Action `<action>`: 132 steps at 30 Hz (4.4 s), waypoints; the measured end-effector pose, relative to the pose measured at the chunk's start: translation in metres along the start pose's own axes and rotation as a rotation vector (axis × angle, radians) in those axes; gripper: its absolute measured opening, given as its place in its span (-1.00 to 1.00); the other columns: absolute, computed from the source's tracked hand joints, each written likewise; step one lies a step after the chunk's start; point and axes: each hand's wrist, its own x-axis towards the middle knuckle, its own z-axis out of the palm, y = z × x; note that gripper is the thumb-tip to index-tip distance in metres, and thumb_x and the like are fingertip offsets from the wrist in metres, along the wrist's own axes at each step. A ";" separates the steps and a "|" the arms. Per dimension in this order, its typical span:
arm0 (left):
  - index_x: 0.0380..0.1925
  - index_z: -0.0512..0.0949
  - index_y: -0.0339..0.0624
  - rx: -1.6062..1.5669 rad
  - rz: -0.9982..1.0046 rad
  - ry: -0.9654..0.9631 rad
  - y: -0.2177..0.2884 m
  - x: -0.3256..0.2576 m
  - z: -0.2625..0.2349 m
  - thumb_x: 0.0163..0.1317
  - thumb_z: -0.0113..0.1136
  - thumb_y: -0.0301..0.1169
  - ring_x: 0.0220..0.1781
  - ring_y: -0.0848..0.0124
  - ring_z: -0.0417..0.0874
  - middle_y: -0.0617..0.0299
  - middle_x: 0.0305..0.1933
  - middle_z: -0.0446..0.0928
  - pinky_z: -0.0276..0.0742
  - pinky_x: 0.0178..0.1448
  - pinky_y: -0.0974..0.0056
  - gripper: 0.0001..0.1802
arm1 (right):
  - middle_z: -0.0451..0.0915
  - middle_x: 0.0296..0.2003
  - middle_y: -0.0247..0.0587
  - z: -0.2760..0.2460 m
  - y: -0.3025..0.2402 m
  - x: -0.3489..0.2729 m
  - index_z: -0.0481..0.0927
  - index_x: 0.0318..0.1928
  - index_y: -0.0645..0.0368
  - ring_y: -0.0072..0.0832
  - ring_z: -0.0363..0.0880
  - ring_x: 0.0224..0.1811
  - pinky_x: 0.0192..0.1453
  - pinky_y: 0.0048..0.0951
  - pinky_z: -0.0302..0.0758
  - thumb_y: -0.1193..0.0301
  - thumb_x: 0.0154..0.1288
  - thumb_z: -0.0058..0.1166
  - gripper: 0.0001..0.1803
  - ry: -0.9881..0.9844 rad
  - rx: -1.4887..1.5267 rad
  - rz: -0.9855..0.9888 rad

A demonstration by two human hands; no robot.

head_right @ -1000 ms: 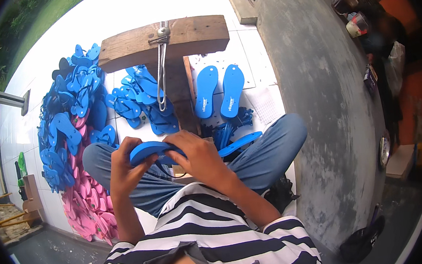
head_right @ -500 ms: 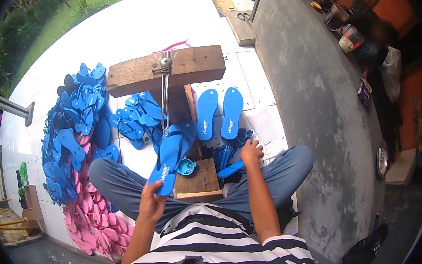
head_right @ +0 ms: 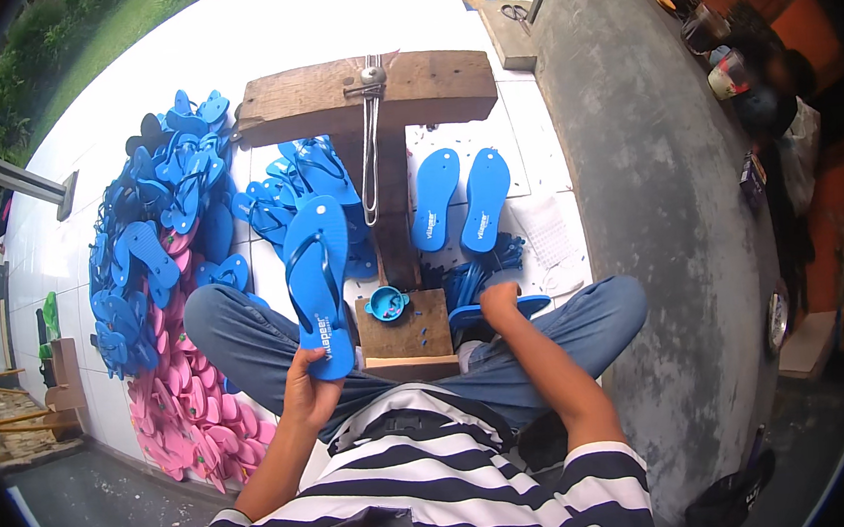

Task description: The person assembles flip-flops by hand and with a manual insertion tool, threading straps through pre-cut holes in the soles and securing them.

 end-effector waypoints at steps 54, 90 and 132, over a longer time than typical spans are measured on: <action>0.35 0.20 -0.34 0.472 0.326 -0.250 -0.062 0.079 -0.021 0.43 -0.28 0.26 0.25 0.31 0.47 0.07 0.27 0.41 0.35 0.35 0.22 -0.14 | 0.52 -0.32 -0.24 -0.116 -0.079 -0.161 0.45 0.05 0.24 -0.49 0.52 -0.35 -0.21 -0.36 0.49 0.17 0.55 -0.11 -0.63 0.377 1.943 -0.308; 0.06 0.44 -0.18 -0.030 0.545 0.309 0.093 0.327 -0.083 0.27 0.16 -0.25 0.22 0.13 0.47 0.06 0.15 0.47 0.29 0.40 -0.01 -0.59 | 0.56 -0.18 -0.07 -0.091 -0.072 0.003 0.49 -0.02 0.26 -0.27 0.59 -0.15 -0.04 -0.30 0.53 0.39 0.33 0.11 -0.72 0.966 1.452 0.099; -0.13 0.47 -0.13 1.161 1.327 -0.817 0.045 0.031 0.163 -0.35 0.43 -0.57 -0.03 0.06 0.57 0.10 -0.09 0.56 0.51 0.07 0.05 -0.38 | 0.60 -0.05 -0.01 -0.227 0.001 -0.204 0.41 0.09 0.16 -0.15 0.60 0.03 0.13 -0.17 0.54 0.61 0.12 0.30 -0.48 1.447 1.275 -0.787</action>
